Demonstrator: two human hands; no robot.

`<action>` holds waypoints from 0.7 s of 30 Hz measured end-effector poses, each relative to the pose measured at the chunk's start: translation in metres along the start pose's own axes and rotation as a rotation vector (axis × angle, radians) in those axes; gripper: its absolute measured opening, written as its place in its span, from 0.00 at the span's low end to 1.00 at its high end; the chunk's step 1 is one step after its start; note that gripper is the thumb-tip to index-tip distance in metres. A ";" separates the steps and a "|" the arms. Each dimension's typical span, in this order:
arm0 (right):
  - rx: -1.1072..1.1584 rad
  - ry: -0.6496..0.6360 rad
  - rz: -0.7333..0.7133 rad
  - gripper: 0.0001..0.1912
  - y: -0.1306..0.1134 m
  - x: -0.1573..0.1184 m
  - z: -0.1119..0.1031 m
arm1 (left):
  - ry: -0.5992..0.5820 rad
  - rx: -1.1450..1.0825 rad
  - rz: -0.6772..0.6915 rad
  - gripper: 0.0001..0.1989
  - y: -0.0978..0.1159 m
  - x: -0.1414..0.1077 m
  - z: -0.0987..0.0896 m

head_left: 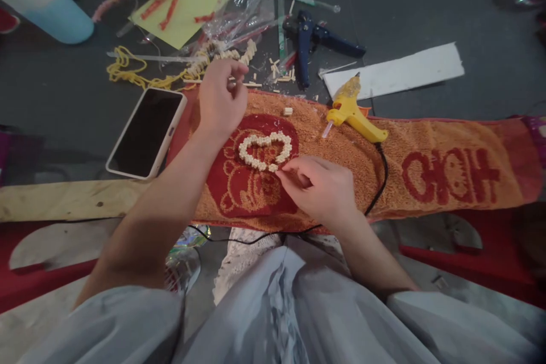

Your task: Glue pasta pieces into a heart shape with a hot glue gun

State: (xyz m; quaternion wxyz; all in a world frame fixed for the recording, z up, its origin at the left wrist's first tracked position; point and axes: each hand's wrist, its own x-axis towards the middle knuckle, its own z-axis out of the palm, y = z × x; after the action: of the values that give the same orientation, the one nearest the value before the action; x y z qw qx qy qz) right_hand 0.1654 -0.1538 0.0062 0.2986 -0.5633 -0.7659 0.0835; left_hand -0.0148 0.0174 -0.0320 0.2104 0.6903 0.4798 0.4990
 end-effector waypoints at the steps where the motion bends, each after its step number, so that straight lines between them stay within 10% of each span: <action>1: 0.004 0.036 0.016 0.08 -0.001 -0.003 0.006 | 0.006 0.004 0.004 0.08 0.000 0.000 -0.001; 21: 0.033 0.082 -0.059 0.03 -0.002 -0.002 0.023 | -0.117 0.305 0.010 0.14 -0.012 0.015 -0.005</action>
State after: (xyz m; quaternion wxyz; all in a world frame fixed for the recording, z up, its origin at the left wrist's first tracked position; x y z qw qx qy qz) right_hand 0.1515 -0.1513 -0.0124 0.3413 -0.5384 -0.7678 0.0638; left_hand -0.0245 0.0349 -0.0321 0.1286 0.7444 0.5336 0.3802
